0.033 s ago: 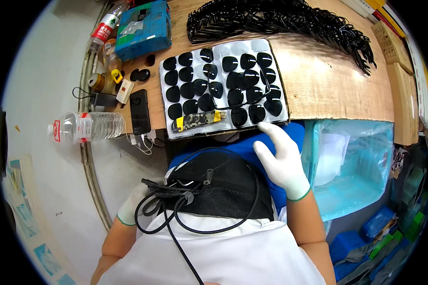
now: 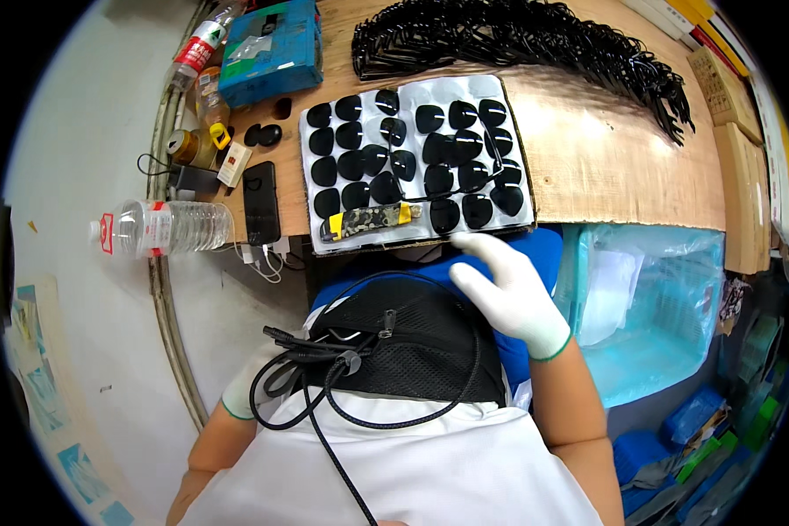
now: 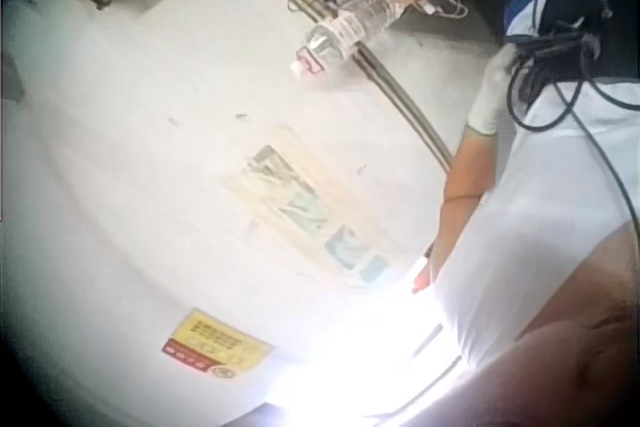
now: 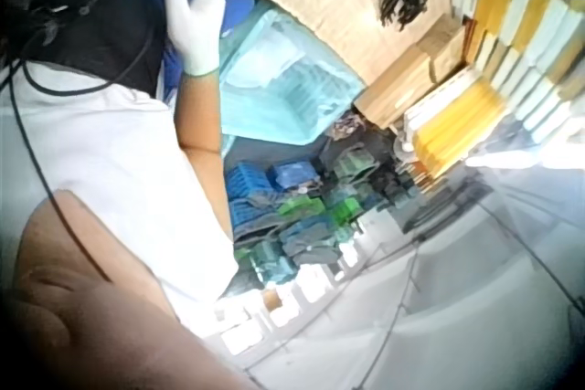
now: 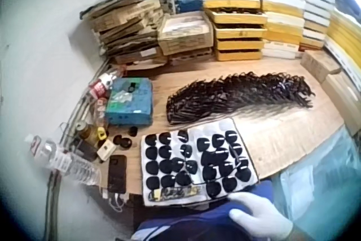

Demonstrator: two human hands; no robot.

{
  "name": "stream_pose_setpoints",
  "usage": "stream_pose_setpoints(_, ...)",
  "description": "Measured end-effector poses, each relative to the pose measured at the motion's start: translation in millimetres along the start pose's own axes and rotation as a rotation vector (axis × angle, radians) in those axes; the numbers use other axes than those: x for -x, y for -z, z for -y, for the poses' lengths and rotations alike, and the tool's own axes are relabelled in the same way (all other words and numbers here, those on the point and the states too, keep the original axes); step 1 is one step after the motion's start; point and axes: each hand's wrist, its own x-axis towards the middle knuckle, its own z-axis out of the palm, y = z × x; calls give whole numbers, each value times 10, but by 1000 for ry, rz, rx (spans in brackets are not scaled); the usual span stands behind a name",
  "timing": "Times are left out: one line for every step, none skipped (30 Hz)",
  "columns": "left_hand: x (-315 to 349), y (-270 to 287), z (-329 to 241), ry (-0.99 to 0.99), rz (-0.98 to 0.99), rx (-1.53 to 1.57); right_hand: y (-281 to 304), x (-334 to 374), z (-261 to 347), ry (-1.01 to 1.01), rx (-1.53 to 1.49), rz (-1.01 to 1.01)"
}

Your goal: The person assembles sunglasses by inserting black lenses into black frames. They pick up a frame, insert a lens into each side, and place the completed pair on the table. The process is repeated for multiple units.

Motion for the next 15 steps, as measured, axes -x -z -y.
stream_pose_setpoints(0,-93,-3,-34,68,74,-2,-75,114,7,10,127)
stream_pose_setpoints(24,-232,-71,-62,132,147,-17,-178,208,80,12,288)
stream_pose_setpoints(-11,-420,-249,162,77,540,-50,-260,240,158,34,379)
stream_pose_setpoints(-54,-415,-207,120,154,541,-95,-344,258,236,56,469)
stream_pose_setpoints(-62,-451,-216,0,168,213,-142,-452,260,328,64,566)
stream_pose_setpoints(-104,-517,-219,-136,196,11,-199,-508,421,226,0,684)
stream_pose_setpoints(-157,-587,-225,-279,196,-186,-265,-565,450,247,54,742)
stream_pose_setpoints(-243,-659,-322,-378,241,-264,-321,-610,447,270,108,796)
stream_pose_setpoints(-315,-731,-418,-480,277,-337,-368,-634,429,272,111,850)
stream_pose_setpoints(-395,-800,-516,-585,306,-405,-400,-617,405,285,135,870)
stream_pose_setpoints(-393,-855,-580,-543,335,-349,-380,-568,418,250,118,861)
stream_pose_setpoints(-399,-887,-632,-499,366,-296,-335,-503,419,215,101,849)
stream_pose_setpoints(-427,-901,-677,-502,398,-349,-287,-458,308,229,77,824)
stream_pose_setpoints(-454,-914,-713,-505,422,-400,-209,-389,298,227,34,795)
stream_pose_setpoints(-494,-934,-759,-507,453,-453,-125,-312,272,199,50,754)
